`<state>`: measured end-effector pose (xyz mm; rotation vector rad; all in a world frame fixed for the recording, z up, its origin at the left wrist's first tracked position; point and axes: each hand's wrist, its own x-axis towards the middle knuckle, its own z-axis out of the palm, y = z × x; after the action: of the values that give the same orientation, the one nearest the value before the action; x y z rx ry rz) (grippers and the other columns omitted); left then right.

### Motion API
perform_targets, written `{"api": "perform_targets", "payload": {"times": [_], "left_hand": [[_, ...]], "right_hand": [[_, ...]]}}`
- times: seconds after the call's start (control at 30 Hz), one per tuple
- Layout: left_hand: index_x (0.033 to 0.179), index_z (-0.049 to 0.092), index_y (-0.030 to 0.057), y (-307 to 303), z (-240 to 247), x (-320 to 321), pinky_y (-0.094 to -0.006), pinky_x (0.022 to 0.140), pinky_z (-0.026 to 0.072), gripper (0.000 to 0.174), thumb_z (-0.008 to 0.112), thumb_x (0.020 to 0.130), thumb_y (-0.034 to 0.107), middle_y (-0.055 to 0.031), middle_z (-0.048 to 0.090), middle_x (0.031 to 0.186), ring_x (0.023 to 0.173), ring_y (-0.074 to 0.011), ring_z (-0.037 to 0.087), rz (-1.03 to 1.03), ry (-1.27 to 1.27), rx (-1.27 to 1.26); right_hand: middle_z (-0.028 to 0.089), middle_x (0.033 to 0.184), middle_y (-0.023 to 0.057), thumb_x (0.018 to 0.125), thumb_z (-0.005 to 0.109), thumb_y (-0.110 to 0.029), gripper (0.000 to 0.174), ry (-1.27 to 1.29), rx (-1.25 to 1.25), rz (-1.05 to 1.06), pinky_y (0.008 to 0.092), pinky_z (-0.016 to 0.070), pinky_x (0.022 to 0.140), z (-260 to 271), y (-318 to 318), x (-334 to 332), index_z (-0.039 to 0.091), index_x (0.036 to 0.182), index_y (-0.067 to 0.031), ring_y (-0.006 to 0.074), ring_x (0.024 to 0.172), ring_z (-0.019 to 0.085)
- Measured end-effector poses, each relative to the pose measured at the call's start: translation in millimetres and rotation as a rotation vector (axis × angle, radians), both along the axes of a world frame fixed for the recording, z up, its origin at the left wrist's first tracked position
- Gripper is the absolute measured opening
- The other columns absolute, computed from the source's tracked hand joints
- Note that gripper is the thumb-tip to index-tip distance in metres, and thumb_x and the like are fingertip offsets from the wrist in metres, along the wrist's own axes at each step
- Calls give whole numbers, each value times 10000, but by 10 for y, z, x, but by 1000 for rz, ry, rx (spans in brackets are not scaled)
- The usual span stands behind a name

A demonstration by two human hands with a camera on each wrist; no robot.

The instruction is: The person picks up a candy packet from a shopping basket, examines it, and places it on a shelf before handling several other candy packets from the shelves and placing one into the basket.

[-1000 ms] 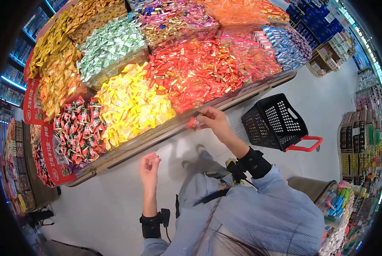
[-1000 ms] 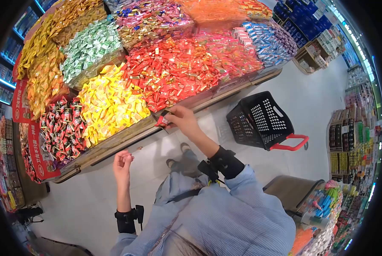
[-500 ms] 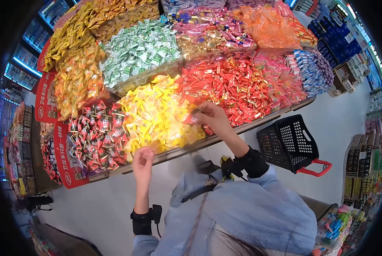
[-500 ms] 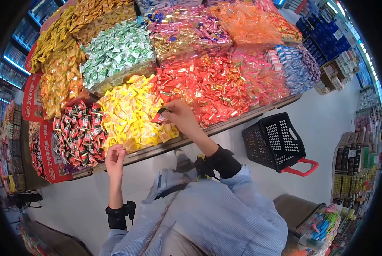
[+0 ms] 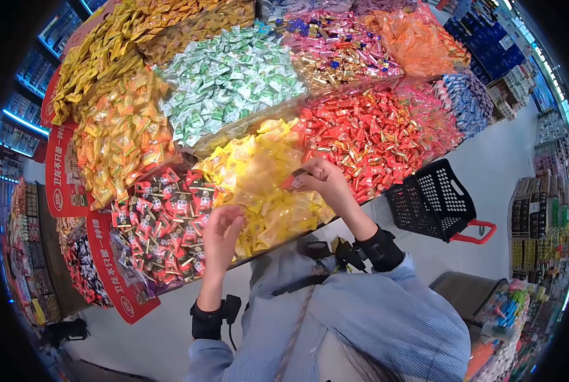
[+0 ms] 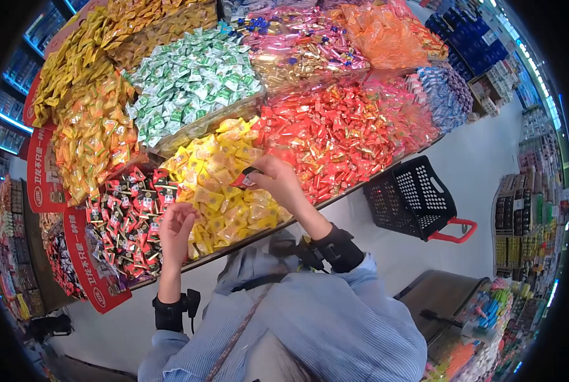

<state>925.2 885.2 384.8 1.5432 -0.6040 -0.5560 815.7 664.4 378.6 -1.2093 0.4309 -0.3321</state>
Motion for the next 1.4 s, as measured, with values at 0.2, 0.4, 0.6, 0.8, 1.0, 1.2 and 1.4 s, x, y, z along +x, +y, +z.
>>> {"api": "perform_targets", "payload": {"times": [0.2, 0.4, 0.6, 0.8, 1.0, 1.2, 1.4], "left_hand": [[1007, 501, 27, 503, 145, 349, -231, 756, 419, 205, 532, 806, 0, -36, 550, 894, 846, -100, 535, -140, 106, -24], [996, 505, 18, 950, 80, 559, -227, 758, 423, 203, 535, 798, -11, -41, 560, 900, 849, -100, 536, -246, 107, -19], [1008, 494, 6, 1246, 18, 720, -224, 768, 419, 202, 512, 810, -29, -45, 556, 917, 847, -105, 540, -230, 135, -20], [967, 508, -2, 1267, 15, 751, -208, 744, 426, 161, 527, 807, -8, -48, 569, 880, 827, -87, 544, -219, 118, -124], [1004, 496, -2, 1298, 25, 752, -240, 793, 420, 184, 510, 822, -15, -43, 550, 888, 850, -105, 530, -269, 105, -110], [998, 496, -1, 1292, 18, 737, -242, 791, 414, 179, 510, 821, -16, -44, 545, 890, 849, -107, 527, -285, 94, -123], [992, 491, 0, 1276, 27, 676, -238, 775, 412, 172, 507, 822, -14, -47, 541, 875, 827, -112, 528, -309, 104, -122]], "right_hand": [[576, 890, 56, 799, 539, 20, 161, -67, 84, -108, 255, 512, 672, -156, 656, 270, 481, 947, -2, 136, 819, 579], [562, 904, 58, 802, 532, 25, 154, -47, 51, -151, 263, 519, 678, -157, 1247, 467, 473, 944, 9, 129, 828, 566], [560, 883, 56, 798, 531, 30, 123, -40, 26, -177, 257, 519, 675, -52, 1548, 715, 479, 909, 14, 121, 821, 566], [576, 770, 39, 781, 561, 6, 108, -46, -143, -101, 225, 487, 602, 56, 1661, 1305, 508, 875, 5, 99, 701, 575], [580, 866, 51, 723, 614, -71, 292, 227, -471, 29, 244, 433, 679, -16, 1618, 1670, 551, 1007, -35, 105, 804, 536], [573, 975, 64, 736, 602, -69, 292, 109, -685, -220, 282, 429, 787, -117, 1525, 1630, 551, 1022, -32, 162, 894, 536], [569, 978, 57, 734, 611, -45, 284, 35, -638, -210, 276, 428, 805, -37, 1542, 1471, 552, 1011, -30, 148, 932, 522]]}}
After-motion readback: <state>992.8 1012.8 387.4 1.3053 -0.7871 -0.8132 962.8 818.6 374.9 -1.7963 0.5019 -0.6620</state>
